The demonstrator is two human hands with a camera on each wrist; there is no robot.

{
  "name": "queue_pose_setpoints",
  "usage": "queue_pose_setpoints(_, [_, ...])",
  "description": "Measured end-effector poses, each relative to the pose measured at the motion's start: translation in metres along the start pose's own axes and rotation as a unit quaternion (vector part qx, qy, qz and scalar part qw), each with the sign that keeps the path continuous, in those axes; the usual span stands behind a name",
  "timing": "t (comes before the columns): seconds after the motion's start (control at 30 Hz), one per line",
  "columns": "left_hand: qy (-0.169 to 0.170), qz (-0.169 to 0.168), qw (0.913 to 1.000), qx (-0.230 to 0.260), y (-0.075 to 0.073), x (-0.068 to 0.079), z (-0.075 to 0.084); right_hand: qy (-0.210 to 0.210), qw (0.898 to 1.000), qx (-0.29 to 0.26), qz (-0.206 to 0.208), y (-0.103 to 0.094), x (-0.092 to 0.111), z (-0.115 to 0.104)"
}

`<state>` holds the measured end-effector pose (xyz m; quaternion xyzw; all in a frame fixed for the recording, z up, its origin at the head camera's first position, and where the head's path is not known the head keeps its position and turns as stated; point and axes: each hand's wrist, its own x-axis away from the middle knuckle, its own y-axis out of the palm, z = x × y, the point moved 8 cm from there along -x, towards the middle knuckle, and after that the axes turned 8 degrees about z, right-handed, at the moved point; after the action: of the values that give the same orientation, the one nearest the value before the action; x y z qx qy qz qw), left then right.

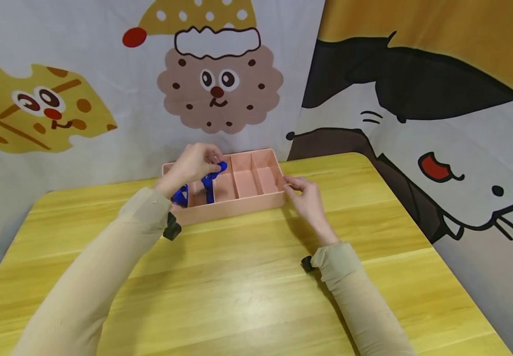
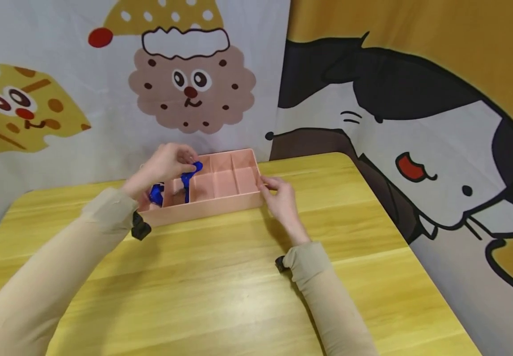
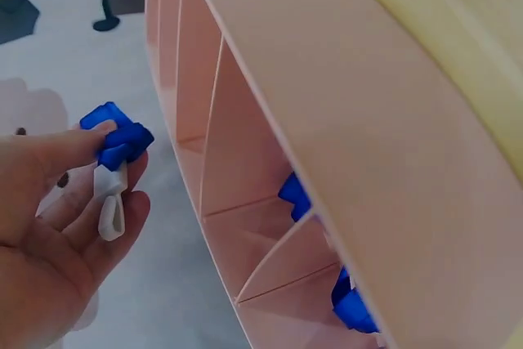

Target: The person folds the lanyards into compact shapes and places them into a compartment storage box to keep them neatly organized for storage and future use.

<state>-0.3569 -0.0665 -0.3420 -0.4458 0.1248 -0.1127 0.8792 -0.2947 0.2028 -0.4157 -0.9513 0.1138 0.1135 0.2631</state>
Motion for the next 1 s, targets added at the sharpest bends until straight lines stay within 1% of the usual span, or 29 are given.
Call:
queue_pose_setpoints(0.13, [0.005, -0.019, 0.9996, -0.019, 0.009, -0.013, -0.005, -0.003, 1.000, -0.005, 0.003, 0.001, 0.001, -0.001])
queue_pose_setpoints(0.33, [0.004, -0.073, 0.9969, -0.027, 0.024, -0.022, -0.010, 0.000, 1.000, -0.010, 0.003, 0.004, 0.003, -0.002])
queue_pose_setpoints(0.57, [0.016, -0.099, 0.9944, -0.032, 0.041, -0.029, -0.016, 0.004, 1.000, -0.012, 0.005, 0.003, 0.004, -0.003])
queue_pose_setpoints(0.7, [0.011, -0.114, 0.9927, -0.037, 0.051, -0.028, -0.020, 0.012, 1.000, -0.016, 0.000, 0.004, 0.004, -0.001])
queue_pose_setpoints(0.87, [0.007, -0.125, 0.9918, -0.028, 0.055, -0.028, -0.020, 0.018, 1.000, -0.013, 0.000, 0.004, 0.004, 0.000])
queue_pose_setpoints(1.0, [-0.002, -0.123, 0.9919, -0.030, 0.056, -0.030, -0.019, 0.020, 1.000, -0.010, -0.002, 0.002, 0.003, 0.000])
